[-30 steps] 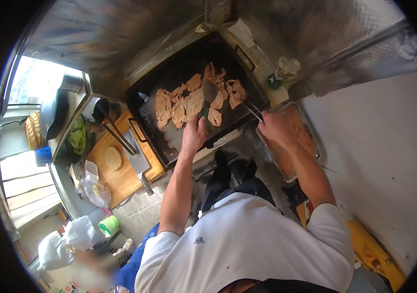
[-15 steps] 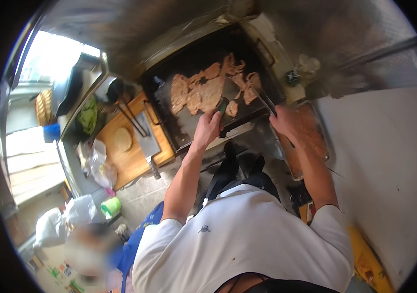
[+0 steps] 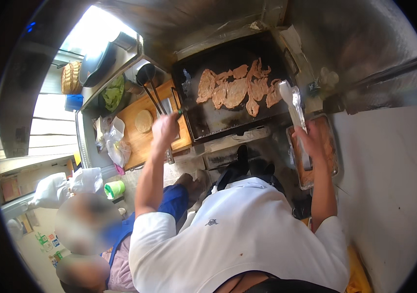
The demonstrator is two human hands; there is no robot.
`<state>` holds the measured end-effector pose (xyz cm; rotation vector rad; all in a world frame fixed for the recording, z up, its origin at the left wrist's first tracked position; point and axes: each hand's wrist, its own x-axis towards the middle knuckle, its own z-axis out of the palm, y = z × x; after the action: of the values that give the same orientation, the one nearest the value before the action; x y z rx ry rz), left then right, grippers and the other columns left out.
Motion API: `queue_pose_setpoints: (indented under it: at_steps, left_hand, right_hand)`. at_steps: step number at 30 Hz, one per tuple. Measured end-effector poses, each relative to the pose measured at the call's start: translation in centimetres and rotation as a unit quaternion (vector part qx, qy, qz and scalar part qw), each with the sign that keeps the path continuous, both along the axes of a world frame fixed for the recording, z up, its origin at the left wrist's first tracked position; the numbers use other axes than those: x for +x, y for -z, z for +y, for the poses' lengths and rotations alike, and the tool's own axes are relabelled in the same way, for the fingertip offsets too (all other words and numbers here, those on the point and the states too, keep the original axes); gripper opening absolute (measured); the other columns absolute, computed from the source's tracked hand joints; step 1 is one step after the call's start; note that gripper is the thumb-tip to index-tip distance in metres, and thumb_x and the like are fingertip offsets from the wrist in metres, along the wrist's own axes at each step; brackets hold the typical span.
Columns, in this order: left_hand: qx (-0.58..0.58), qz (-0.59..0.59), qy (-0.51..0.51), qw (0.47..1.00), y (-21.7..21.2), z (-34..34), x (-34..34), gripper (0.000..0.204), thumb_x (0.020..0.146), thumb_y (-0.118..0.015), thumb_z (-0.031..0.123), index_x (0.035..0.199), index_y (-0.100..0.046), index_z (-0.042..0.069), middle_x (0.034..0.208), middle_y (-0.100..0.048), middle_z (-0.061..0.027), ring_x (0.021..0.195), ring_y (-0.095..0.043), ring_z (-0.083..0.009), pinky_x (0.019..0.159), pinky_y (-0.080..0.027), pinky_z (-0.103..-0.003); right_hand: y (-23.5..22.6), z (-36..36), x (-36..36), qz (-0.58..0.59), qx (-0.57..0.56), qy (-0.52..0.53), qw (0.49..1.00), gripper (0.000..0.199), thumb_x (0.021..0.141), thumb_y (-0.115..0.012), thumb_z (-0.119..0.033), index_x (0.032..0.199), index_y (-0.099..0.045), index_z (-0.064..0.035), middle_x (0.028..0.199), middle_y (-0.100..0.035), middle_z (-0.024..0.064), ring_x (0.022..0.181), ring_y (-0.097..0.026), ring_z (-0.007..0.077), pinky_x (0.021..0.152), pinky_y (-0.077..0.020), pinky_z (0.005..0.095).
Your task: The person grills thin slices of meat on a flat-top griddle, using tongs and a spatula to flip and move the pieces. The person repeatedly transfers cooked meat from the griddle to a metal tray and adds new slices from the tray to continue cooking.
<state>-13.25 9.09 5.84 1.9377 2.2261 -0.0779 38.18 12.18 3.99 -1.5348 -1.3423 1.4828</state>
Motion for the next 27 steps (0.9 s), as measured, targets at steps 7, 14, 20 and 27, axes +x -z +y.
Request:
queue_pose_setpoints:
  at_steps: [7, 14, 20, 27]
  left_hand:
    - [0.132, 0.017, 0.151, 0.979, 3.3, 19.6, -10.4, 0.038, 0.086, -0.062, 0.009, 0.116, -0.078, 0.026, 0.117, -0.070, -0.0160, 0.107, -0.069, -0.0350, 0.090, -0.056, -0.043]
    - [0.058, 0.024, 0.185, 0.981, 1.1, 28.6, 8.7, 0.030, 0.082, -0.064, 0.016, 0.108, -0.077, 0.017, 0.105, -0.075, -0.0147, 0.105, -0.070, -0.0354, 0.085, -0.057, -0.046]
    - [-0.013, -0.010, 0.182, 0.983, 1.1, 24.0, 12.4, 0.044, 0.084, -0.064, 0.026, 0.126, -0.071, 0.014, 0.116, -0.073, -0.0167, 0.110, -0.068, -0.0361, 0.092, -0.055, -0.046]
    - [0.114, -0.347, -0.046, 0.930, 2.5, 13.2, 4.6, 0.045, 0.092, -0.061, 0.033, 0.125, -0.069, 0.003, 0.091, -0.076, -0.0172, 0.082, -0.074, -0.0293, 0.074, -0.057, -0.037]
  right_hand:
    - [-4.5, -6.4, 0.4, 0.128, -0.044, 0.066, 0.989, 0.045, 0.098, -0.064, -0.031, 0.132, -0.057, -0.0026, 0.087, -0.067, 0.0075, 0.070, -0.061, 0.0124, 0.060, -0.0488, 0.0275]
    - [-3.9, -9.6, 0.8, 0.134, -0.084, 0.133, 0.978, 0.046, 0.097, -0.062, -0.030, 0.134, -0.056, -0.0024, 0.087, -0.067, 0.0106, 0.063, -0.058, 0.0123, 0.056, -0.0471, 0.0275]
    - [-2.0, -9.7, -0.2, 0.184, -0.119, 0.176, 0.960, 0.034, 0.098, -0.060, -0.030, 0.118, -0.058, -0.0027, 0.086, -0.068, 0.0120, 0.059, -0.059, 0.0136, 0.053, -0.0465, 0.0281]
    - [0.5, -5.7, -3.4, 0.186, -0.157, 0.075, 0.967, 0.031, 0.100, -0.059, -0.033, 0.110, -0.063, -0.0045, 0.079, -0.067, 0.0106, 0.053, -0.058, 0.0144, 0.050, -0.0467, 0.0299]
